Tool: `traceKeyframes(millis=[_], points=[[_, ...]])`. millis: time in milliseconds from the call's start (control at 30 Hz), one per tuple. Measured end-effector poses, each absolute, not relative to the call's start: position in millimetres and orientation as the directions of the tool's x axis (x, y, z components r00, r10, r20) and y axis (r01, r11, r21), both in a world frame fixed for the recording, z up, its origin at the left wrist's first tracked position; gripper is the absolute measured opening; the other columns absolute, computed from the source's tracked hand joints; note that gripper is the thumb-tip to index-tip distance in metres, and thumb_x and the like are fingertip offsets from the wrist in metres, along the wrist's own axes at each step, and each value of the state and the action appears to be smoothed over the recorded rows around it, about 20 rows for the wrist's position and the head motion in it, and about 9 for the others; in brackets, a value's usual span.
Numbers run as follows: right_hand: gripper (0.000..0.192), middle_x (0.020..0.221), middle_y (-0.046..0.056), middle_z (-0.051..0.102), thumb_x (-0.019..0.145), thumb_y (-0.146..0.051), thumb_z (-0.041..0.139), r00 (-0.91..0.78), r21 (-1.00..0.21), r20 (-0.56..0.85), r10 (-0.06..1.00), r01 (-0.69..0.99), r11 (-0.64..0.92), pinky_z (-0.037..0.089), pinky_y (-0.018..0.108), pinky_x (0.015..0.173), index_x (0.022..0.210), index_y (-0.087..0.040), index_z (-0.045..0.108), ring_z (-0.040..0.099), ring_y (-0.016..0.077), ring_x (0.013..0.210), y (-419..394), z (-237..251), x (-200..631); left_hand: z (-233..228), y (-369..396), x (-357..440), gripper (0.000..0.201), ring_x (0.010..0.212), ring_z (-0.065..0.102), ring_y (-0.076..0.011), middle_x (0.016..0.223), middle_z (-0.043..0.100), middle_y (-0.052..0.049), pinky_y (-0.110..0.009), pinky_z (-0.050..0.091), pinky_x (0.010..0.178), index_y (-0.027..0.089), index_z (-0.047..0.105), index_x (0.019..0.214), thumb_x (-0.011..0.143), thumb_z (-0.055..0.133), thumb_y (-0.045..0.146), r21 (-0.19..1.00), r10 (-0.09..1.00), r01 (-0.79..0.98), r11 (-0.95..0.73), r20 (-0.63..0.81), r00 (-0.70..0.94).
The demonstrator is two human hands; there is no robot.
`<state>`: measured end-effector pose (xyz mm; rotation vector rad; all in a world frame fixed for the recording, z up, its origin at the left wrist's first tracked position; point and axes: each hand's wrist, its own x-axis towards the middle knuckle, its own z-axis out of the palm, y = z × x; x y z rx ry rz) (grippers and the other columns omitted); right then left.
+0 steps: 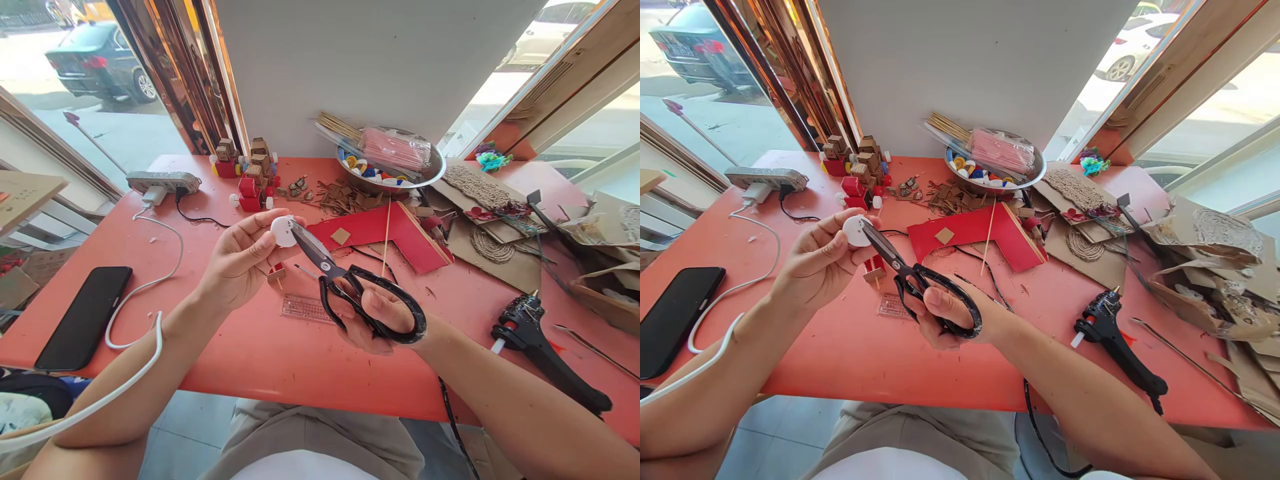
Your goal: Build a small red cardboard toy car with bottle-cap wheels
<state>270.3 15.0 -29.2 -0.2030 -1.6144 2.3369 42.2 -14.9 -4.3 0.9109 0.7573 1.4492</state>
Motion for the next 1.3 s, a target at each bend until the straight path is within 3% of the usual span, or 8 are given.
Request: traceKeyframes(millis=[333,567,800,967,1033,1100,1200,1300], points=[[0.055,0.047,-0.014,0.041,0.097,-0.075,0.066,-0.912,-0.956,0.04,0.409,-0.154,-0.251,0.02,0.023,0.039,0.085,-0.025,0.046,0.03,0.0048,0.036,9,-21,271,-6,-17,44,0.046,0.113,0.082,-0.0313,0.102,0.086,-0.008,-0.046,0.071,0.102,0.022,0.08,0.1,0.068,0.105,0.043,0.893,0.983,-0.412,-0.181,0.167,-0.07],[0.062,0.059,-0.016,0.029,0.083,-0.078,0.078,-0.829,-0.942,-0.026,0.559,-0.166,-0.29,0.019,0.022,0.036,0.083,-0.026,0.044,0.019,0.0027,0.04,3,-30,259,-8,-16,40,0.047,0.109,0.083,-0.031,0.097,0.084,-0.008,-0.047,0.072,0.099,0.02,0.079,0.104,0.071,0.102,0.045,0.911,0.986,-0.378,-0.165,0.155,-0.057],[0.066,0.057,-0.015,0.03,0.077,-0.081,0.082,-0.767,-0.972,-0.103,0.633,-0.059,-0.229,0.019,0.021,0.038,0.078,-0.025,0.048,0.023,0.0035,0.042,-4,-10,255,-7,-16,41,0.046,0.111,0.082,-0.0301,0.1,0.084,-0.007,-0.046,0.071,0.102,0.021,0.079,0.101,0.072,0.101,0.049,0.927,0.979,-0.316,-0.2,0.18,-0.09],[0.06,0.047,-0.011,0.03,0.085,-0.075,0.074,-0.521,-0.99,0.049,0.852,-0.14,-0.029,0.022,0.026,0.042,0.068,-0.028,0.04,0.028,0.0084,0.041,21,2,272,-11,-19,48,0.05,0.106,0.084,-0.031,0.099,0.085,-0.01,-0.042,0.073,0.092,0.02,0.079,0.1,0.069,0.102,0.052,0.934,0.989,-0.326,-0.147,0.146,-0.029],[0.057,0.045,-0.009,0.031,0.093,-0.065,0.067,-0.34,-0.987,0.161,0.927,-0.031,0.161,0.027,0.028,0.046,0.064,-0.028,0.035,0.031,0.0102,0.042,40,4,285,-12,-20,51,0.053,0.098,0.085,-0.0301,0.097,0.086,-0.01,-0.037,0.074,0.083,0.019,0.079,0.1,0.067,0.103,0.052,0.942,0.994,-0.32,-0.104,0.109,-0.001],[0.052,0.048,-0.006,0.039,0.094,-0.064,0.062,-0.283,-0.948,0.162,0.945,0.223,0.229,0.028,0.029,0.048,0.066,-0.029,0.037,0.035,0.0123,0.044,55,4,294,-13,-20,53,0.053,0.095,0.086,-0.0291,0.096,0.087,-0.01,-0.035,0.074,0.081,0.019,0.079,0.098,0.066,0.104,0.052,0.941,0.995,-0.325,-0.097,0.1,-0.007],[0.04,0.059,-0.002,0.05,0.093,-0.054,0.068,-0.299,-0.671,0.125,0.946,0.677,0.303,0.031,0.03,0.054,0.074,-0.028,0.043,0.045,0.0164,0.053,59,-1,297,-14,-17,53,0.051,0.1,0.085,-0.0294,0.098,0.087,-0.011,-0.041,0.072,0.092,0.019,0.078,0.097,0.065,0.105,0.049,0.929,0.992,-0.347,-0.128,0.122,-0.039],[0.024,0.066,0.0,0.058,0.095,-0.044,0.065,-0.37,-0.404,0.056,0.927,0.841,0.36,0.03,0.03,0.057,0.088,-0.027,0.051,0.053,0.0206,0.059,51,-1,294,-16,-14,52,0.049,0.104,0.084,-0.0304,0.1,0.087,-0.011,-0.046,0.071,0.099,0.02,0.079,0.097,0.066,0.105,0.047,0.919,0.991,-0.371,-0.137,0.13,-0.044]])
